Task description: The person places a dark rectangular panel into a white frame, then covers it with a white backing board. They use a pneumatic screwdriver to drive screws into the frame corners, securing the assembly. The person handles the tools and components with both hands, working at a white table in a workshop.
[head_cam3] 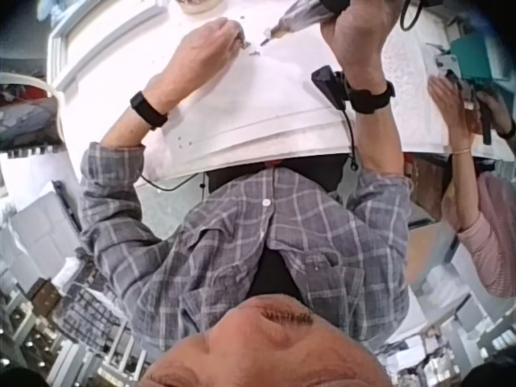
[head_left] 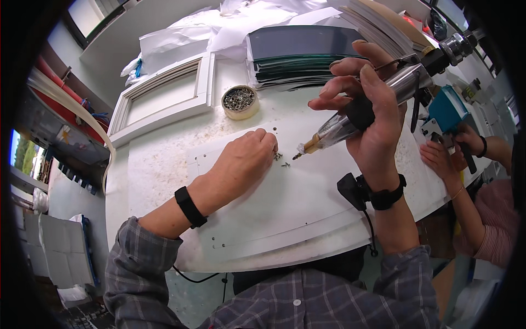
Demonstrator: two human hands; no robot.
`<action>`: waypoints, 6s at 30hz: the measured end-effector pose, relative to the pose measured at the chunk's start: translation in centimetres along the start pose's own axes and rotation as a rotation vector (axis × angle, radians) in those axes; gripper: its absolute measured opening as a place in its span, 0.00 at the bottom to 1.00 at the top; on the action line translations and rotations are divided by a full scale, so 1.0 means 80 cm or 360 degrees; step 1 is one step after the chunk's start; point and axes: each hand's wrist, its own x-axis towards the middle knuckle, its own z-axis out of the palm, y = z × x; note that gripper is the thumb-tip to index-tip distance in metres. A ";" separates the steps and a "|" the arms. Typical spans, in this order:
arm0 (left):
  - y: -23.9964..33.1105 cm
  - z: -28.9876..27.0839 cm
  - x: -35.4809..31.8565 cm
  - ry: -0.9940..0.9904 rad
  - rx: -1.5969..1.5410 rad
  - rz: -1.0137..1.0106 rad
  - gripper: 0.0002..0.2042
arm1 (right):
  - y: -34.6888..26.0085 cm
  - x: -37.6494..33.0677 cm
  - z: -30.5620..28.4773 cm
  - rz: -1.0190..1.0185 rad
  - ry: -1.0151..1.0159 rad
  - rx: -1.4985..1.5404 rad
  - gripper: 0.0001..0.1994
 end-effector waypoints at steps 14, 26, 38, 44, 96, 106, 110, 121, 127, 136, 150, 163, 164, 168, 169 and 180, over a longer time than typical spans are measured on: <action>-0.007 -0.026 -0.002 -0.0103 0.0006 -0.0013 0.07 | -0.002 -0.005 0.012 -0.0019 0.0045 -0.0004 0.23; -0.032 -0.067 -0.166 0.0273 -0.1711 -0.0799 0.06 | 0.009 -0.004 0.090 0.0043 -0.0138 0.0576 0.22; -0.010 -0.057 -0.188 0.0270 -0.2205 -0.0783 0.09 | 0.025 -0.015 0.141 0.0159 -0.0154 0.0538 0.22; -0.012 -0.059 -0.191 0.0258 -0.2214 -0.0768 0.09 | 0.026 -0.015 0.146 0.0155 -0.0165 0.0556 0.22; -0.111 -0.041 -0.173 0.0452 -0.1344 -0.0975 0.15 | 0.119 0.030 0.256 0.0224 -0.0745 0.0039 0.10; -0.105 -0.044 -0.170 0.0305 -0.1349 -0.1106 0.20 | 0.123 0.010 0.260 0.0373 -0.0827 -0.0067 0.16; -0.096 -0.046 -0.164 0.0277 -0.1224 -0.1103 0.19 | 0.116 0.007 0.265 0.0235 -0.0886 0.0011 0.12; 0.013 -0.060 -0.084 0.0274 -0.0364 -0.0390 0.11 | -0.023 0.032 0.064 -0.0103 -0.0147 -0.0276 0.26; 0.027 -0.019 -0.031 0.0082 -0.0382 -0.0429 0.13 | -0.045 -0.008 -0.020 -0.0033 -0.0017 -0.0175 0.24; 0.041 -0.001 -0.011 0.0154 -0.0109 -0.0374 0.06 | -0.036 -0.026 -0.076 -0.0039 0.0033 -0.0086 0.24; 0.070 -0.026 -0.063 0.0070 -0.1413 -0.0938 0.08 | -0.023 -0.054 -0.054 -0.0036 0.0092 0.0464 0.22; 0.132 0.006 -0.127 -0.0006 -0.2807 -0.1204 0.09 | -0.043 -0.078 -0.001 0.0018 0.0075 0.0649 0.20; 0.132 0.008 -0.128 0.0000 -0.2816 -0.1196 0.09 | -0.044 -0.078 0.001 0.0022 0.0083 0.0635 0.20; 0.128 0.011 -0.129 -0.0033 -0.2838 -0.1144 0.10 | -0.042 -0.079 0.002 -0.0003 0.0022 0.0634 0.20; 0.127 0.012 -0.130 -0.0051 -0.2842 -0.1128 0.10 | -0.041 -0.079 0.002 -0.0010 0.0003 0.0633 0.20; 0.128 0.013 -0.130 -0.0046 -0.2802 -0.1095 0.11 | -0.042 -0.080 0.005 -0.0035 -0.0109 0.0653 0.20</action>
